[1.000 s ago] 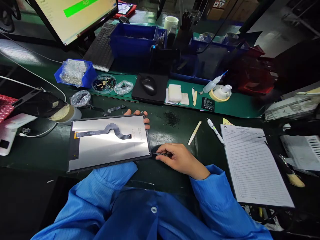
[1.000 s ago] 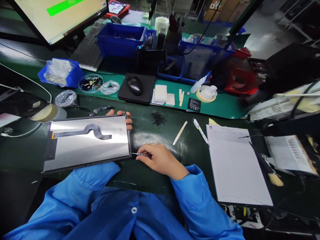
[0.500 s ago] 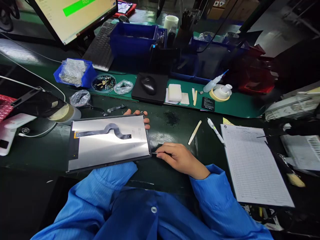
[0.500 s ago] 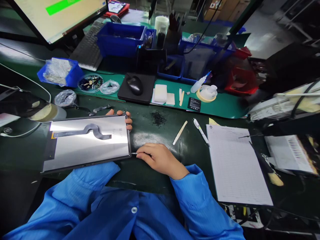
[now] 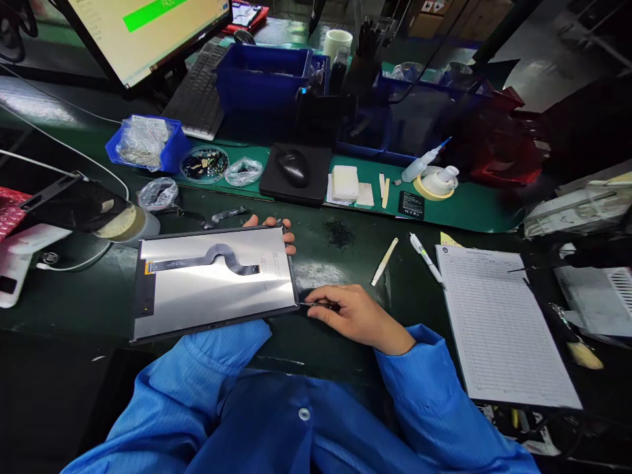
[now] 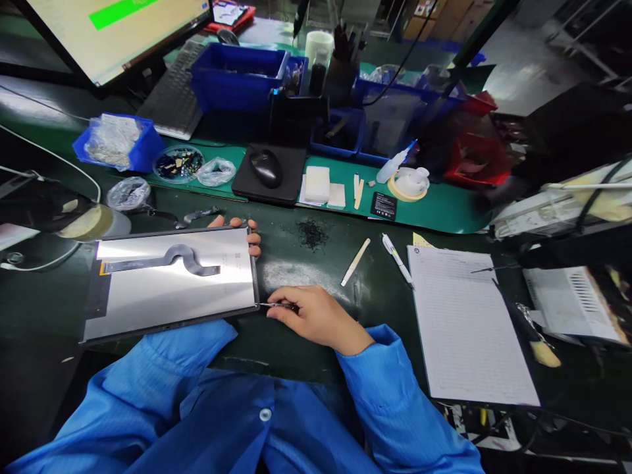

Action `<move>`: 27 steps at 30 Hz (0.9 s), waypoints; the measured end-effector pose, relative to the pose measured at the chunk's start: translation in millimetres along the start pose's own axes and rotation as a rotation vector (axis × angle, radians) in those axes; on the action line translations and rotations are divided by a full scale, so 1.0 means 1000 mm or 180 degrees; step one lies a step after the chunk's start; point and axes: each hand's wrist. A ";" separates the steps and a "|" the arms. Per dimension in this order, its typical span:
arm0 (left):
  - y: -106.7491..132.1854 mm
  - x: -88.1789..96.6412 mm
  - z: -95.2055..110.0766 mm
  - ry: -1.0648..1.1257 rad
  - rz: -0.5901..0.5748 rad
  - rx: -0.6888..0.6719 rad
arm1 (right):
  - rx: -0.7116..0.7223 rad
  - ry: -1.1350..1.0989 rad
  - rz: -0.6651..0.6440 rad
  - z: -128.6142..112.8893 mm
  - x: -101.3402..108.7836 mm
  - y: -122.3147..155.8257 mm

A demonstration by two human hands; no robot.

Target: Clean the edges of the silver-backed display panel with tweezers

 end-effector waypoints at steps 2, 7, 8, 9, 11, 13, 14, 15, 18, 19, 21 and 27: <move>0.000 0.000 0.001 0.0022 -0.0017 0.0024 | -0.0086 0.0015 0.0039 0.000 0.000 0.000; -0.001 0.003 0.000 0.0086 -0.0033 0.0016 | 0.0313 0.0146 0.0046 0.001 0.001 -0.001; -0.001 0.003 0.000 0.0091 -0.0033 0.0004 | 0.0281 0.0119 0.0036 0.000 0.001 -0.001; -0.001 0.004 0.000 0.0096 -0.0037 -0.0016 | 0.0190 0.0084 0.0031 0.000 0.001 -0.001; -0.001 0.005 0.000 0.0092 -0.0049 -0.0011 | -0.0022 0.0033 0.0034 0.000 0.001 0.000; -0.002 0.006 0.000 0.0070 -0.0058 -0.0004 | -0.0043 0.0063 0.0052 0.000 0.001 0.000; -0.002 0.006 0.001 0.0054 -0.0054 0.0004 | 0.0036 0.0100 0.0053 0.001 0.001 0.000; -0.003 0.006 0.001 0.0043 -0.0047 0.0011 | 0.0146 0.0133 0.0045 0.001 0.001 -0.001; -0.003 0.005 0.000 0.0035 -0.0005 -0.0042 | 0.0287 0.0131 -0.0002 0.001 0.001 -0.001; -0.003 0.004 0.000 0.0028 0.0013 -0.0071 | 0.0218 0.0089 -0.0012 0.001 0.001 -0.001; -0.002 0.002 0.000 -0.0023 0.0047 -0.0077 | 0.0007 0.0005 0.0009 0.000 0.001 -0.001; -0.003 0.005 0.003 -0.0122 0.0012 0.0009 | 0.0252 0.0147 0.0039 0.001 0.001 -0.002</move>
Point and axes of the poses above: each hand's wrist, its own y-axis away from the middle knuckle, its own x-axis out of the back of the hand, z = x × y, and after that the axes turned 3 degrees about x, right-handed
